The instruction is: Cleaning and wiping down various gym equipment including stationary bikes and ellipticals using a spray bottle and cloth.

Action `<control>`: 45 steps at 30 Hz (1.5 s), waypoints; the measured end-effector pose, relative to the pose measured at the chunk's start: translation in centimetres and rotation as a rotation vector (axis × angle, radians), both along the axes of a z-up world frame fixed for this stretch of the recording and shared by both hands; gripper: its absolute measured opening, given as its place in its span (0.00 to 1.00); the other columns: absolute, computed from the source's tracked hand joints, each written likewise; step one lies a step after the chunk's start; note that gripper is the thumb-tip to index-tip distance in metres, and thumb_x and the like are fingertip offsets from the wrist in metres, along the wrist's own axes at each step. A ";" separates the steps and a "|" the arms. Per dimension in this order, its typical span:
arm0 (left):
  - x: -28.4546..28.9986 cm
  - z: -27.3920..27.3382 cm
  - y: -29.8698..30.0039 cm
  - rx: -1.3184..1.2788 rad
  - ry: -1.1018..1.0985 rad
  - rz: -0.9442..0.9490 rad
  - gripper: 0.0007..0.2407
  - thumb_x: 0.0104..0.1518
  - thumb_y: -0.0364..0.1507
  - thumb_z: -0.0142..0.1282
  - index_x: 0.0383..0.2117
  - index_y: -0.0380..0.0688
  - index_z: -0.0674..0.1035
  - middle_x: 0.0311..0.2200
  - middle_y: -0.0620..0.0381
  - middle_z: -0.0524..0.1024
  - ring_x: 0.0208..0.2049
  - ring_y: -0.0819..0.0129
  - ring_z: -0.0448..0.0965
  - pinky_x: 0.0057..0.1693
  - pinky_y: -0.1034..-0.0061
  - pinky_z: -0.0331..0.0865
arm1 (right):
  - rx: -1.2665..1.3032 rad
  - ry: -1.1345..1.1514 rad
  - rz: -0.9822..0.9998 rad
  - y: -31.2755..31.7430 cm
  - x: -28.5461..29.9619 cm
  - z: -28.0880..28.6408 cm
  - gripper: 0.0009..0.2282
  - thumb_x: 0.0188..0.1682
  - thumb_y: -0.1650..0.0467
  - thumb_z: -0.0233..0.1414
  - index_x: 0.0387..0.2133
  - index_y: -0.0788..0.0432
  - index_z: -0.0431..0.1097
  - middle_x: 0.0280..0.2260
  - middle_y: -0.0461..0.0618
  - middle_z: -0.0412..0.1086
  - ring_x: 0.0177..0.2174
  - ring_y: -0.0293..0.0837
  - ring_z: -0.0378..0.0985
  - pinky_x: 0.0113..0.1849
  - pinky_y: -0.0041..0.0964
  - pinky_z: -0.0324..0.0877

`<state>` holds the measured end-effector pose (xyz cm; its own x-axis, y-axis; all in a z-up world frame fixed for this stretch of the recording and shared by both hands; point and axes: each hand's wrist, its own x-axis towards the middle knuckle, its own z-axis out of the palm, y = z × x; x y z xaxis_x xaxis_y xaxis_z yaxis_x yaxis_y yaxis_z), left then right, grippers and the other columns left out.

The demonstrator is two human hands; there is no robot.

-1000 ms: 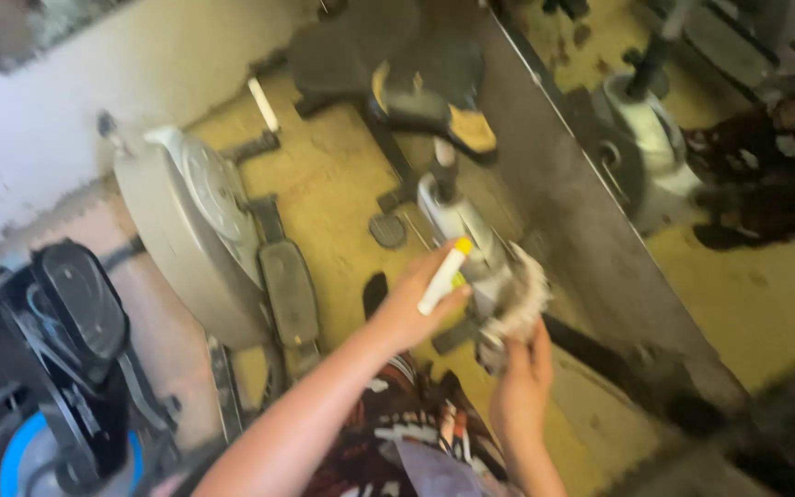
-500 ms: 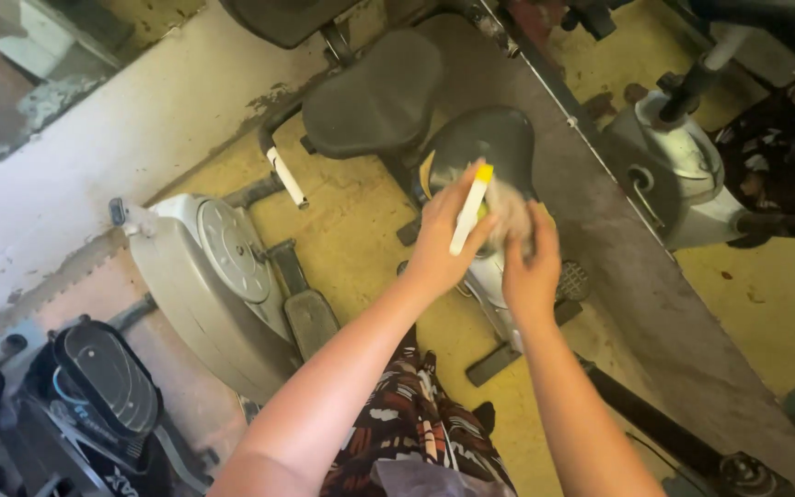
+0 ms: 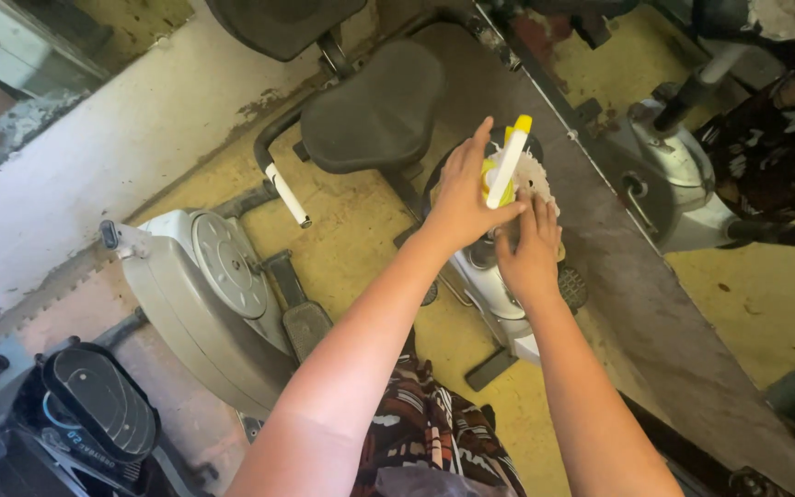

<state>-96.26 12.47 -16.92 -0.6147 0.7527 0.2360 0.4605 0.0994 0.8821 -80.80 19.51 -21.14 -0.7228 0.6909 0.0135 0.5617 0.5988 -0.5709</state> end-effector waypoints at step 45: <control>35.2 -5.1 -30.4 -0.324 -0.148 0.784 0.45 0.54 0.35 0.65 0.72 0.45 0.42 0.73 0.29 0.36 0.74 0.33 0.37 0.73 0.48 0.41 | -0.064 0.056 0.583 -24.7 22.0 -3.3 0.37 0.45 0.70 0.56 0.69 0.55 0.45 0.70 0.67 0.39 0.69 0.65 0.35 0.64 0.67 0.35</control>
<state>-61.02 -17.97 -22.06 -0.9927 0.1139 -0.0408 0.0357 0.5979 0.8008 -58.80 -5.17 -24.48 -0.9830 0.1806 0.0343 0.1180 0.7630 -0.6355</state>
